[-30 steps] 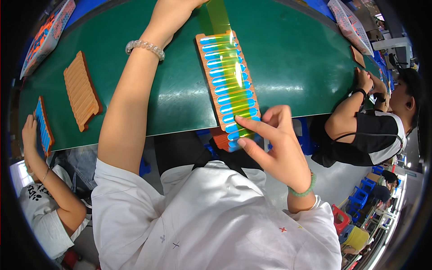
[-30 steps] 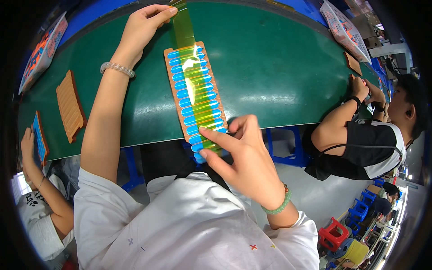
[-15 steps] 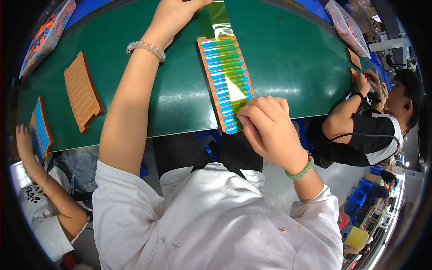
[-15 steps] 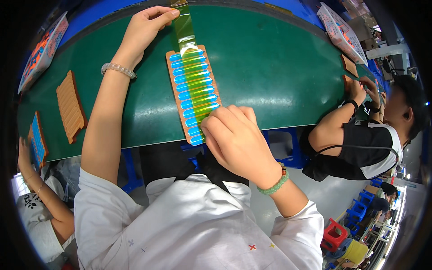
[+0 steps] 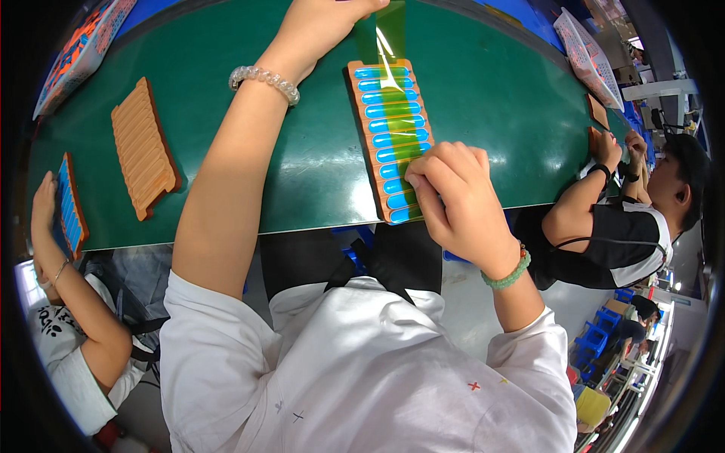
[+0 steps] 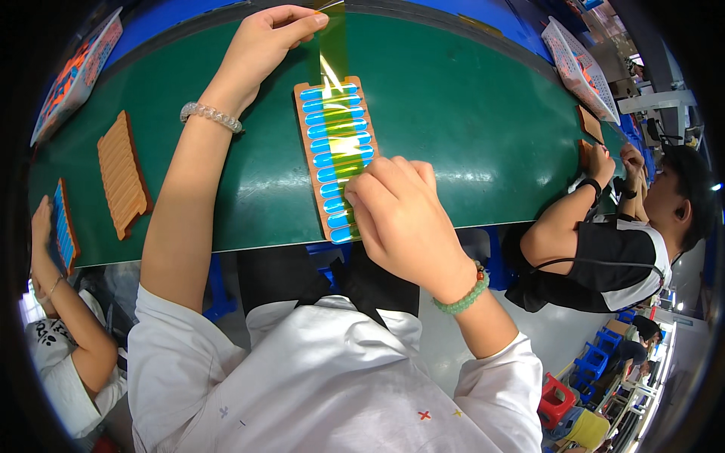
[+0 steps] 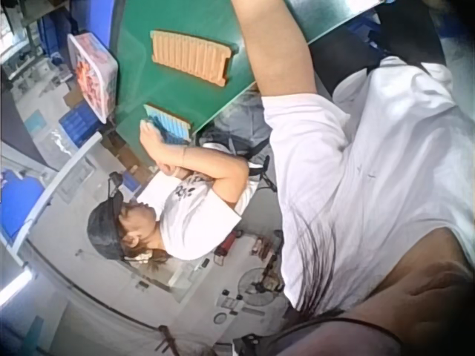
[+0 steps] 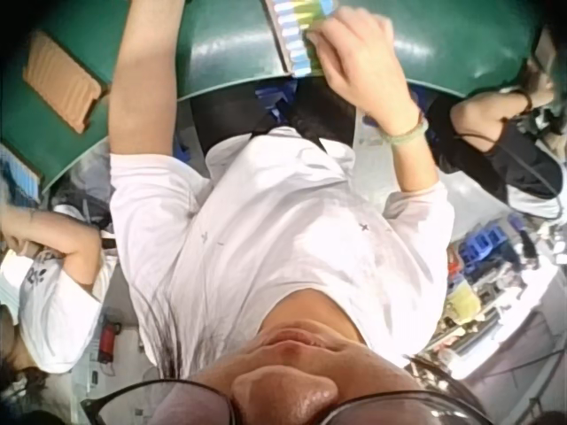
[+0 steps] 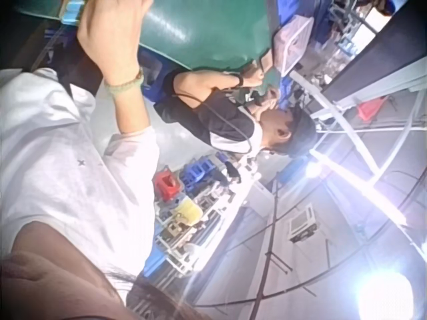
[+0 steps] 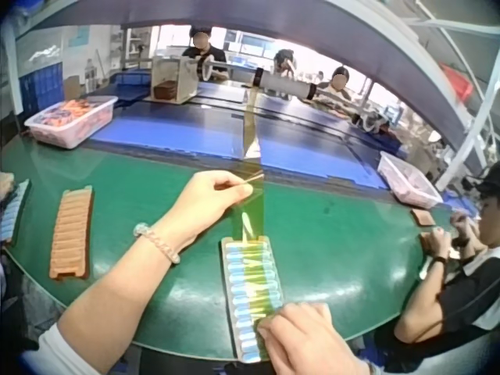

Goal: The person assembles small color-coded plastic components onto carrier strips by hand, placing them on a production line.

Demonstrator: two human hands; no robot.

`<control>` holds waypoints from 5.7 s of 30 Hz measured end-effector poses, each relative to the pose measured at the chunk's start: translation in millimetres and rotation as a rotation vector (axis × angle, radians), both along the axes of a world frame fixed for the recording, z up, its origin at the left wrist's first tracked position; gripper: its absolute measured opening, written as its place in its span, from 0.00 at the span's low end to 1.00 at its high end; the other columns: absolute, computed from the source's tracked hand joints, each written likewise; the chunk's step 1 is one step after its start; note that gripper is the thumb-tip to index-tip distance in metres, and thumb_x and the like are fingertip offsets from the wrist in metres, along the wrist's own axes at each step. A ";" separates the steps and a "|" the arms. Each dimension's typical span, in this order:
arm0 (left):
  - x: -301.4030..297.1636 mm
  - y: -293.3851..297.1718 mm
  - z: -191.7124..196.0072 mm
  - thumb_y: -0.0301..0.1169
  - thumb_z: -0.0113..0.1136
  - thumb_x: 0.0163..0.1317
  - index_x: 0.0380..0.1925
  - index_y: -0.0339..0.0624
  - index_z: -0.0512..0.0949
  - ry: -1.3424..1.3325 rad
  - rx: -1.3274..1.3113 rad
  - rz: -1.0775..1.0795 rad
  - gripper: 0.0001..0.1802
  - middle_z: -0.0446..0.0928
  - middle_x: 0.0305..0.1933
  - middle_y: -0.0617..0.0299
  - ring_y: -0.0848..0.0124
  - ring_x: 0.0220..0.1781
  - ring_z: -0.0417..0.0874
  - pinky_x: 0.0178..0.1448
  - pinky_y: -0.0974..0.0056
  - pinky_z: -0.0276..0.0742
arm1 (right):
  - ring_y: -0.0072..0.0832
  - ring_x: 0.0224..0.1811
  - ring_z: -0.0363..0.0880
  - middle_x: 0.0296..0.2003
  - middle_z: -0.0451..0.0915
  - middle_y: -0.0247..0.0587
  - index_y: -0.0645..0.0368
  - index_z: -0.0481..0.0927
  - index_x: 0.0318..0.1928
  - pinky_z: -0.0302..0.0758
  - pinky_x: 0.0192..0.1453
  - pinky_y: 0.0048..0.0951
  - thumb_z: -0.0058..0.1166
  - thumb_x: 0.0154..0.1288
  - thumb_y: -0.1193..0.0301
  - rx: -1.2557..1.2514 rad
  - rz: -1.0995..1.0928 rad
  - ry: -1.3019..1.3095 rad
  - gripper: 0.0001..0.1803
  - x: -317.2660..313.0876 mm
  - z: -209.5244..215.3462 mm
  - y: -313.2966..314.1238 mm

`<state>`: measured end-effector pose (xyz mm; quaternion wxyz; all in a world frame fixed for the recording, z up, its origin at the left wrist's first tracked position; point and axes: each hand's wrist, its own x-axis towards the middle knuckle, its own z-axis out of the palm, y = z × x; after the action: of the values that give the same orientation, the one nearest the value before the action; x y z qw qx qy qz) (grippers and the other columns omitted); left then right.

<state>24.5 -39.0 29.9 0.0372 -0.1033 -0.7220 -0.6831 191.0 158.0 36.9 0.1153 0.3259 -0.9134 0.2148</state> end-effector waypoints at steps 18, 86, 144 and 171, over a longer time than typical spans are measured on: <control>-3.8 -1.3 1.0 0.31 0.64 0.64 0.38 0.35 0.83 0.075 0.257 -0.012 0.09 0.82 0.34 0.66 0.80 0.36 0.77 0.41 0.74 0.71 | 0.38 0.38 0.73 0.31 0.73 0.40 0.60 0.78 0.34 0.64 0.48 0.37 0.55 0.59 0.78 -0.018 -0.021 0.061 0.03 -36.0 -8.4 -15.2; 0.0 -7.3 3.9 0.32 0.65 0.60 0.36 0.32 0.84 0.136 -0.135 0.009 0.12 0.85 0.32 0.56 0.73 0.35 0.82 0.44 0.67 0.77 | 0.39 0.38 0.77 0.30 0.77 0.42 0.61 0.80 0.34 0.68 0.49 0.38 0.53 0.64 0.73 0.005 -0.059 0.240 0.05 -119.1 -16.6 -37.7; -0.1 -10.6 19.1 0.31 0.62 0.66 0.40 0.38 0.81 0.042 0.465 -0.144 0.08 0.81 0.34 0.68 0.83 0.32 0.76 0.39 0.78 0.71 | 0.16 0.39 0.80 0.43 0.82 0.33 0.60 0.76 0.56 0.78 0.44 0.22 0.49 0.74 0.59 -1.142 -0.060 -1.153 0.20 -11.2 6.3 -22.8; -1.5 -16.5 7.2 0.34 0.63 0.65 0.43 0.40 0.82 0.050 0.320 -0.077 0.11 0.82 0.40 0.67 0.80 0.41 0.78 0.49 0.72 0.73 | 0.40 0.66 0.68 0.56 0.76 0.39 0.53 0.77 0.52 0.62 0.65 0.57 0.42 0.74 0.58 0.124 -0.830 0.076 0.17 -142.0 -36.2 145.3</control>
<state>23.0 -55.6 37.1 0.0451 -0.1404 -0.5982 -0.7876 49.0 303.3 0.7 0.2057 -0.0559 -0.9735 0.0825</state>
